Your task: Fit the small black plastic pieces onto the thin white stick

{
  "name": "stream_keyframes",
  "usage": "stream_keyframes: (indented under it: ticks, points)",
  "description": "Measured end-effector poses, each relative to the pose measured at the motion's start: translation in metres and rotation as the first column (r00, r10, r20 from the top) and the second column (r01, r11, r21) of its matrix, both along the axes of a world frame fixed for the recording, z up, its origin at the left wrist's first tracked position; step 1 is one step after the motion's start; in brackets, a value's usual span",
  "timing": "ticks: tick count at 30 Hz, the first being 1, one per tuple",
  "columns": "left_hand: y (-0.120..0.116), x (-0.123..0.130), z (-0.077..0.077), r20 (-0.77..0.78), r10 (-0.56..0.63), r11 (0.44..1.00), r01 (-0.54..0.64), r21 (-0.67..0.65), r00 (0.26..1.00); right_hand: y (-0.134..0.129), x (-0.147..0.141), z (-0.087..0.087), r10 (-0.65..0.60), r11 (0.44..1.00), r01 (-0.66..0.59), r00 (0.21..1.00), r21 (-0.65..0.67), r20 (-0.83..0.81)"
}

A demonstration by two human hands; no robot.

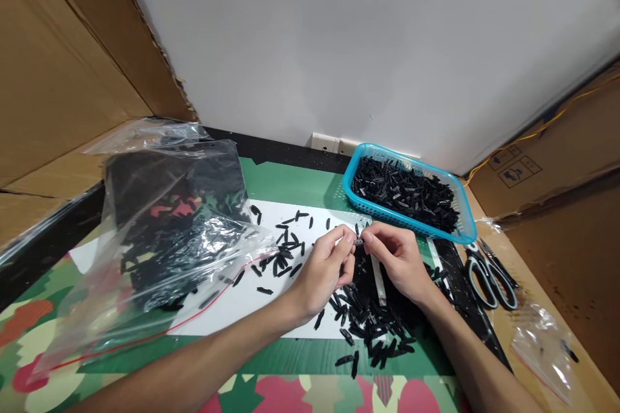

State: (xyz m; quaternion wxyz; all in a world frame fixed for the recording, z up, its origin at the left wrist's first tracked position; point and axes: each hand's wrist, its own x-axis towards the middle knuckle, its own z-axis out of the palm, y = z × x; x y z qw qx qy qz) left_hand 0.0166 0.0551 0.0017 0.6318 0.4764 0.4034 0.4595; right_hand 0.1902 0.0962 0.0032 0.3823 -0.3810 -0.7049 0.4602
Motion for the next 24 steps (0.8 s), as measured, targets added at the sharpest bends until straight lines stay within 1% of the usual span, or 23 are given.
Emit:
stream_keyframes:
  ticks: [1, 2, 3, 4, 5, 6, 7, 8, 9, 10, 11, 13, 14, 15, 16, 17, 18, 19, 20, 21, 22, 24]
  points:
    - [0.000, 0.000, 0.000, 0.001, 0.001, 1.000, -0.001, 0.003, 1.000, -0.001, 0.000, 0.001, -0.009, 0.998, 0.007, 0.999, 0.065, 0.036]
    - [0.000, 0.000, 0.001, 0.008, 0.005, 1.000, -0.005, 0.003, 1.000, -0.003, 0.001, 0.003, -0.026, 0.987, 0.013, 0.996, 0.158, 0.082]
    - [0.000, 0.000, 0.002, 0.021, 0.012, 1.000, -0.012, -0.003, 1.000, -0.004, 0.001, 0.005, -0.055, 0.958, 0.013, 0.989, 0.286, 0.139]
    - [0.000, 0.000, 0.002, 0.038, 0.021, 1.000, -0.020, -0.015, 0.999, -0.005, 0.002, 0.008, -0.099, 0.897, -0.001, 0.974, 0.442, 0.202]
    - [0.000, 0.000, 0.003, 0.054, 0.026, 0.999, -0.025, -0.032, 0.998, -0.004, 0.003, 0.012, -0.159, 0.798, -0.029, 0.954, 0.602, 0.256]
    - [0.000, 0.000, 0.003, 0.067, 0.029, 0.998, -0.025, -0.051, 0.997, -0.002, 0.005, 0.017, -0.227, 0.670, -0.067, 0.930, 0.739, 0.290]
    - [0.000, 0.000, 0.003, 0.076, 0.029, 0.997, -0.024, -0.069, 0.997, 0.001, 0.008, 0.022, -0.301, 0.535, -0.097, 0.906, 0.839, 0.297]
    - [0.000, -0.001, 0.003, 0.084, 0.027, 0.996, -0.020, -0.083, 0.996, 0.006, 0.010, 0.027, -0.368, 0.429, -0.105, 0.887, 0.897, 0.279]
    - [0.001, -0.002, 0.004, 0.091, 0.024, 0.995, -0.016, -0.095, 0.996, 0.013, 0.013, 0.032, -0.427, 0.367, -0.080, 0.871, 0.927, 0.244]
    - [0.001, -0.003, 0.004, 0.100, 0.020, 0.994, -0.010, -0.106, 0.995, 0.020, 0.016, 0.036, -0.490, 0.354, -0.030, 0.846, 0.935, 0.212]
    - [0.002, -0.004, 0.004, 0.111, 0.017, 0.993, -0.004, -0.118, 0.994, 0.026, 0.019, 0.039, -0.548, 0.379, 0.016, 0.810, 0.925, 0.210]
    - [0.002, -0.005, 0.005, 0.127, 0.007, 0.990, 0.011, -0.140, 0.992, 0.036, 0.024, 0.040, -0.618, 0.469, 0.084, 0.742, 0.879, 0.259]
    - [0.002, -0.006, 0.005, 0.131, 0.000, 0.989, 0.019, -0.148, 0.991, 0.037, 0.024, 0.040, -0.613, 0.511, 0.101, 0.739, 0.854, 0.280]
    - [0.002, -0.006, 0.006, 0.131, -0.006, 0.988, 0.026, -0.153, 0.991, 0.035, 0.025, 0.038, -0.580, 0.554, 0.105, 0.760, 0.826, 0.293]
    - [0.002, -0.006, 0.006, 0.128, -0.010, 0.988, 0.030, -0.155, 0.992, 0.031, 0.024, 0.035, -0.523, 0.596, 0.100, 0.801, 0.796, 0.291]
    - [0.002, -0.005, 0.007, 0.123, -0.013, 0.988, 0.032, -0.152, 0.992, 0.024, 0.022, 0.033, -0.429, 0.652, 0.073, 0.857, 0.755, 0.287]
    - [0.002, -0.005, 0.007, 0.116, -0.016, 0.988, 0.033, -0.149, 0.993, 0.015, 0.019, 0.030, -0.299, 0.718, 0.021, 0.912, 0.696, 0.280]
    - [0.001, -0.004, 0.007, 0.111, -0.016, 0.989, 0.032, -0.148, 0.994, 0.007, 0.015, 0.028, -0.159, 0.782, -0.051, 0.947, 0.621, 0.278]
    - [0.001, -0.003, 0.007, 0.109, -0.009, 0.989, 0.026, -0.148, 0.994, -0.002, 0.011, 0.026, -0.041, 0.823, -0.116, 0.964, 0.556, 0.261]
    - [0.000, -0.002, 0.008, 0.109, 0.004, 0.988, 0.012, -0.152, 0.994, -0.009, 0.007, 0.024, 0.051, 0.852, -0.168, 0.969, 0.495, 0.241]
    - [0.000, -0.001, 0.008, 0.112, 0.020, 0.987, -0.002, -0.160, 0.994, -0.014, 0.003, 0.022, 0.113, 0.873, -0.204, 0.968, 0.444, 0.222]
    - [-0.001, 0.001, 0.009, 0.121, 0.044, 0.983, -0.022, -0.183, 0.992, -0.019, -0.004, 0.019, 0.164, 0.893, -0.225, 0.969, 0.391, 0.183]
